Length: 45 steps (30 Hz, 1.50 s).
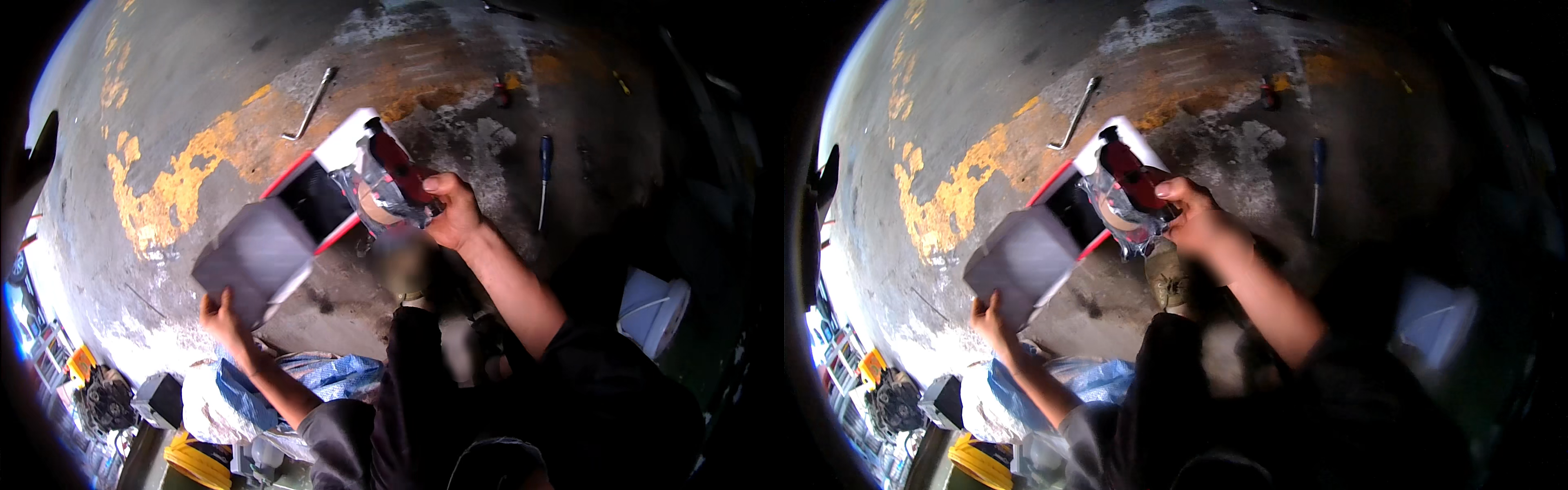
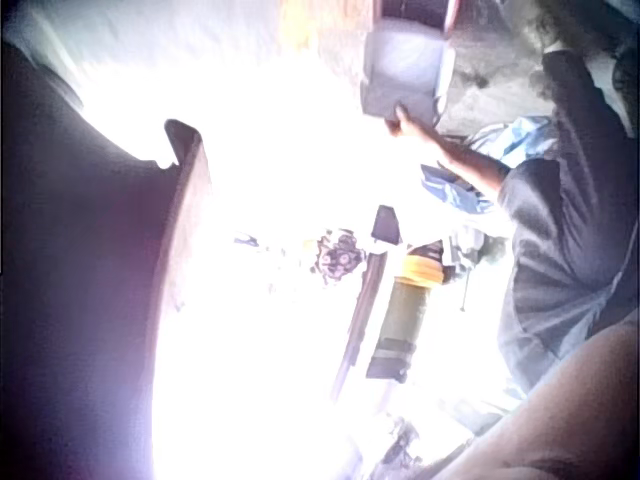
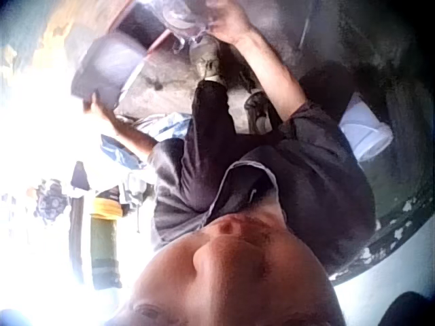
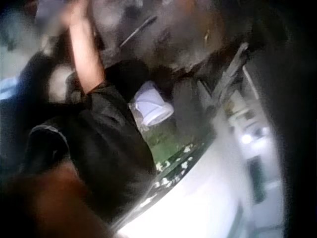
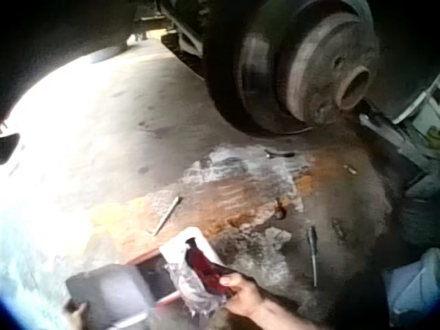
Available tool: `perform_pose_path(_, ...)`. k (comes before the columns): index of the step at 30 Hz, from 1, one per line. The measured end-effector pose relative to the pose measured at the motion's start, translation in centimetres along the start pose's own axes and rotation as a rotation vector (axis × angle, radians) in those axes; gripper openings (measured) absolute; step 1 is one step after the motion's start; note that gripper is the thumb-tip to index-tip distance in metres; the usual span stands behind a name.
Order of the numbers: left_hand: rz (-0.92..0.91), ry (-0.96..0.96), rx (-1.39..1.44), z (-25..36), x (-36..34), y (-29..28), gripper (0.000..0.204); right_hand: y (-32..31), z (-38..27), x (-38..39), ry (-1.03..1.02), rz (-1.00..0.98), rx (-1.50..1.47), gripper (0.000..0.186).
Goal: The person removes a component from a car engine using a socket wrench, opens a box of new brake pads, puts on work gloves, and installs a red component onto the wheel assembly of a car.
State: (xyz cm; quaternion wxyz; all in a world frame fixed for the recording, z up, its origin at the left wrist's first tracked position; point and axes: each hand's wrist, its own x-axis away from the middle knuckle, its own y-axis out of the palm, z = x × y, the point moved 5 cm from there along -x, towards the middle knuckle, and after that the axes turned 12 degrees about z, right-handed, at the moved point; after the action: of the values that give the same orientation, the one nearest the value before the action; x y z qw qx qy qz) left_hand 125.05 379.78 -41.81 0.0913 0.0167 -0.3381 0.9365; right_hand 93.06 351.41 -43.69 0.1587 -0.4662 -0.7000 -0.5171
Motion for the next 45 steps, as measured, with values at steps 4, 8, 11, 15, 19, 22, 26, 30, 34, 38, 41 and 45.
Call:
perform_pose_path(4, 0.357, 0.363, -0.144, 7.7, 1.9, -1.6, 0.033, -2.7, -2.1, 1.0, -0.073, 0.003, -0.101, 0.070)
perform_pose_path(8, -0.503, 0.137, 0.427, 14.2, 11.7, 11.9, 0.055, -1.3, -4.3, 3.5, -0.439, 0.029, 0.197, 0.070)
perform_pose_path(11, -1.081, -0.448, 1.036, 10.5, 19.1, 21.0, 0.107, -1.3, -5.7, 6.4, -0.467, 0.090, 0.370, 0.049)
perform_pose_path(15, -1.328, -0.731, 1.292, 16.8, 22.1, 22.6, 0.102, -12.1, -13.9, 5.6, -0.660, 0.947, 0.799, 0.037)
perform_pose_path(19, -1.362, -0.899, 1.210, 15.4, 24.4, 25.1, 0.098, -30.5, -17.1, 3.1, -0.251, 1.463, 1.532, 0.069)
perform_pose_path(22, -1.245, -1.001, 1.173, 13.0, 24.5, 25.1, 0.095, -30.2, -16.5, 1.3, -0.342, 1.266, 1.751, 0.059)
perform_pose_path(26, -1.354, -1.074, 1.312, 13.0, 25.0, 24.9, 0.091, -25.0, -16.8, 1.5, -0.608, 0.768, 0.865, 0.019)
perform_pose_path(30, -1.324, -1.137, 1.214, 9.5, 24.7, 25.3, 0.107, -6.0, -18.7, 8.9, -0.908, 0.359, 0.089, 0.006)
perform_pose_path(34, -1.164, -1.130, 1.189, 8.0, 24.1, 25.6, 0.102, 4.6, -19.4, 15.6, -1.050, -0.209, 0.295, 0.014)
perform_pose_path(38, -1.102, -1.060, 1.319, 12.3, 24.1, 24.3, 0.086, 6.8, -13.8, 11.5, -0.830, -0.040, 0.460, 0.010)
perform_pose_path(41, -1.047, -1.102, 1.401, 12.6, 24.4, 23.5, 0.085, 6.3, -12.6, 11.1, -0.792, -0.157, 0.292, 0.017)
perform_pose_path(45, -1.125, -1.135, 1.406, 12.0, 24.3, 22.6, 0.084, 6.2, -10.5, 10.2, -1.074, -0.220, 0.697, 0.014)
